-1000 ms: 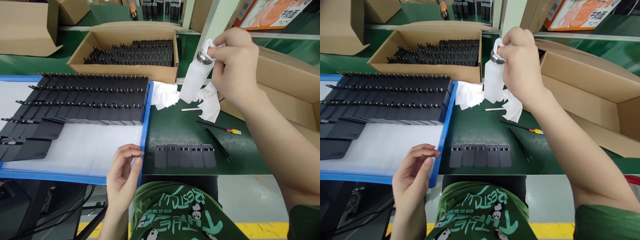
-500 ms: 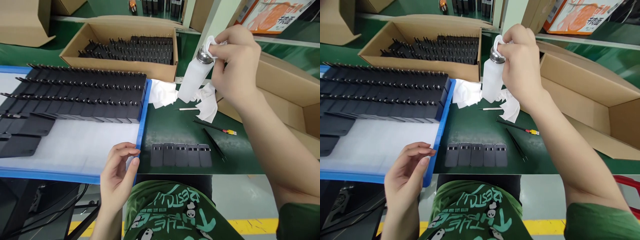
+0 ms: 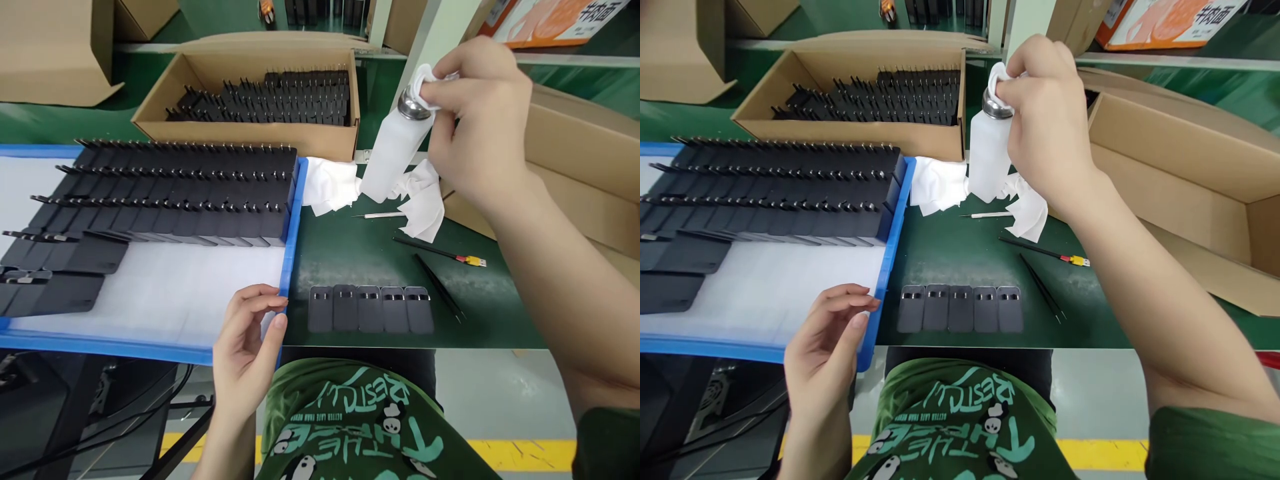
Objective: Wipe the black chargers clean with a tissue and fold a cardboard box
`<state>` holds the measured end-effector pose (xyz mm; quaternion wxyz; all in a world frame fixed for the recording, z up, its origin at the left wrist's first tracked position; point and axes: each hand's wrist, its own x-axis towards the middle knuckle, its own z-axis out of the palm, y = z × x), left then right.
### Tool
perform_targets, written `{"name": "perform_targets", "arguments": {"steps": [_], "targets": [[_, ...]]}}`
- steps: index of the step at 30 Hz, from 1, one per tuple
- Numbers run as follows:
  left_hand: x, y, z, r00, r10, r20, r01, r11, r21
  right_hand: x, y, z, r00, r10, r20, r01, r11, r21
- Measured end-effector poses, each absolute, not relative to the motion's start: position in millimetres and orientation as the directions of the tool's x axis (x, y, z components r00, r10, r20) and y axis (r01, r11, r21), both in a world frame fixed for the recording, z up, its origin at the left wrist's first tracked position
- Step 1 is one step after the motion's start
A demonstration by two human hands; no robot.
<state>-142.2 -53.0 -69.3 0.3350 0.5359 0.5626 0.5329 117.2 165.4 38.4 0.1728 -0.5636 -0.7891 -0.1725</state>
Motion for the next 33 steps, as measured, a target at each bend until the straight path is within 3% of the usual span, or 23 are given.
{"name": "perform_targets", "arguments": {"steps": [18,28,33], "targets": [[-143,-53,-72,-0.201,0.959,0.201,0.235,-0.152,0.96,125,163,39,-0.355,0.787,0.504,0.906,0.423,-0.023],[-141,-52,-73,-0.213,0.942,0.258,0.262,-0.2,0.944,118,167,40,-0.271,0.847,0.458,0.929,0.355,-0.107],[-145,-51,-65,-0.086,0.973,0.216,0.221,-0.192,0.956,119,173,41,-0.282,0.82,0.498,0.904,0.401,-0.147]]}}
